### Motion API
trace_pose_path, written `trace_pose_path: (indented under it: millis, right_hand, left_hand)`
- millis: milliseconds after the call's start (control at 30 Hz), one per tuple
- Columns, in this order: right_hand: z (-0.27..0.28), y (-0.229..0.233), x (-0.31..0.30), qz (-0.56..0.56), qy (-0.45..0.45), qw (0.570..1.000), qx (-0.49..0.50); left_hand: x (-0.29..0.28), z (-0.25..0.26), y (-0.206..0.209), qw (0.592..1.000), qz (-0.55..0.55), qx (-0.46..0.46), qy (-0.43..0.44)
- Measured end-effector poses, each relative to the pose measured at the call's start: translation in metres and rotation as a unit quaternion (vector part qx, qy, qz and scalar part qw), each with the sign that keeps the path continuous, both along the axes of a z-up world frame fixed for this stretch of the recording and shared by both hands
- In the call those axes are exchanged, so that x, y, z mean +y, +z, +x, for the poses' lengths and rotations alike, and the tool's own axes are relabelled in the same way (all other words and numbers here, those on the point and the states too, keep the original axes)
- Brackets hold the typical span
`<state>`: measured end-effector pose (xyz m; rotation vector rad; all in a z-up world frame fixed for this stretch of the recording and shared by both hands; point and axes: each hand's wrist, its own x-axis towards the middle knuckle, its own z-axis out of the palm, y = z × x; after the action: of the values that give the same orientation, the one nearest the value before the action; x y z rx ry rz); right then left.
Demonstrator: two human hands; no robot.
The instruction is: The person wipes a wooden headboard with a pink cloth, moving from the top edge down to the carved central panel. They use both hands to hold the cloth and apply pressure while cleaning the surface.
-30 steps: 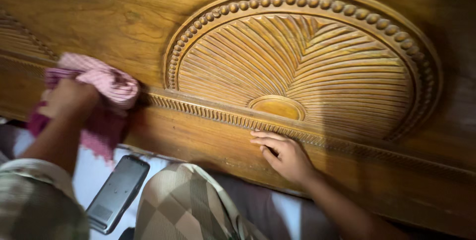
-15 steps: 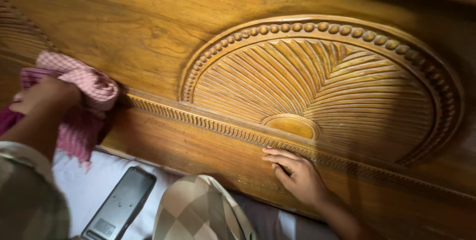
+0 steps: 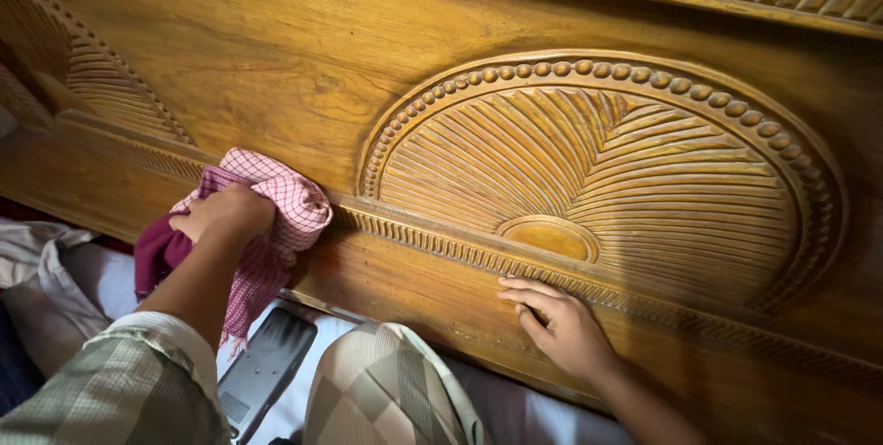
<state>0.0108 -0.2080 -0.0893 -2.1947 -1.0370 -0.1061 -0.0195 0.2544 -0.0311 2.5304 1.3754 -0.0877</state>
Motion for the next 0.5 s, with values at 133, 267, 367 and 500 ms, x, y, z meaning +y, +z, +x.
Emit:
trace_pose_path:
  millis: [133, 267, 367, 500]
  right_hand:
    - [0.0, 0.0, 0.001, -0.011, -0.02, 1.0, 0.012]
    - [0.0, -0.002, 0.002, 0.005, -0.008, 1.0, -0.006]
    - [0.001, -0.002, 0.001, -0.013, -0.011, 1.0, 0.003]
    - [0.003, -0.004, 0.0, -0.016, -0.012, 1.0, 0.001]
  left_hand:
    - [0.005, 0.004, 0.0, 1.0, -0.007, -0.005, 0.001]
    - [0.023, 0.011, -0.006, 0.999, -0.036, 0.001, 0.014]
    - [0.035, 0.014, -0.011, 0.999, -0.045, -0.011, 0.014]
    - [0.047, 0.019, -0.024, 0.998, -0.042, -0.03, 0.025]
